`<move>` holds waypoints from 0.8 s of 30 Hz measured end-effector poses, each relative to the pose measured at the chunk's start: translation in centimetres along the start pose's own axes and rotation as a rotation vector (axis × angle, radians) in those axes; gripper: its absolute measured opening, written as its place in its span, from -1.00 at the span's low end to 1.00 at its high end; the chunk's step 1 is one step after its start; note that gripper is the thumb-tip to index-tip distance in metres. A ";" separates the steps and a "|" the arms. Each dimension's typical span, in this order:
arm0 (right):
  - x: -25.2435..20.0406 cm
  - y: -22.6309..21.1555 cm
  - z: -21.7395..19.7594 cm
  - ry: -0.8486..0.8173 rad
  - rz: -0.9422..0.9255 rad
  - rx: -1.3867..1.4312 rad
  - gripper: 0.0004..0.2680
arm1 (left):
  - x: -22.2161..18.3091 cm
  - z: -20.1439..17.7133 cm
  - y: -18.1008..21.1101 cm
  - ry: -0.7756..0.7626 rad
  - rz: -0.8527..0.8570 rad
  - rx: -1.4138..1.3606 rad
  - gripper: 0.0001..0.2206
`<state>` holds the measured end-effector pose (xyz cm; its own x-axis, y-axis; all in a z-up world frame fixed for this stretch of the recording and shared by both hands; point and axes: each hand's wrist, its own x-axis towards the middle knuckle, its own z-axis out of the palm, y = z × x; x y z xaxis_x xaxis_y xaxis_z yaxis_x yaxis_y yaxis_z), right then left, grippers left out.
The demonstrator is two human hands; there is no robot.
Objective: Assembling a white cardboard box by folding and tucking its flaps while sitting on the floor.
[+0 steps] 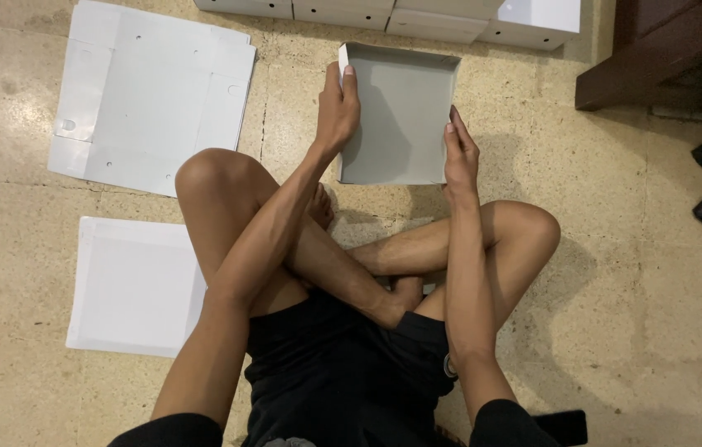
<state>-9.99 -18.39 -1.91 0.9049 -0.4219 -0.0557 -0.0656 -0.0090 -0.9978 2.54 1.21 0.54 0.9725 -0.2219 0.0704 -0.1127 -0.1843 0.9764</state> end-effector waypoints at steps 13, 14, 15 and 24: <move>0.2 -0.2 -1.0 0.103 0.240 0.198 -0.60 | 0.6 0.6 -2.6 -0.030 -0.066 0.066 -0.59; 0.6 0.8 -1.4 0.085 0.265 0.437 -0.60 | 0.5 0.8 -2.9 -0.062 -0.104 0.100 -0.60; 1.1 1.7 -1.8 0.066 0.288 0.677 -0.59 | 0.4 1.0 -3.1 -0.094 -0.141 0.134 -0.61; 0.8 2.7 -3.0 -0.206 0.346 1.094 -0.62 | -2.4 3.7 -4.4 -0.518 -0.124 0.098 -0.71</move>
<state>-10.70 -21.44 -4.55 0.9676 -0.0927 -0.2349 -0.0154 0.9069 -0.4210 0.00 -0.96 -4.71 0.7545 -0.6316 -0.1786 -0.0459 -0.3222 0.9456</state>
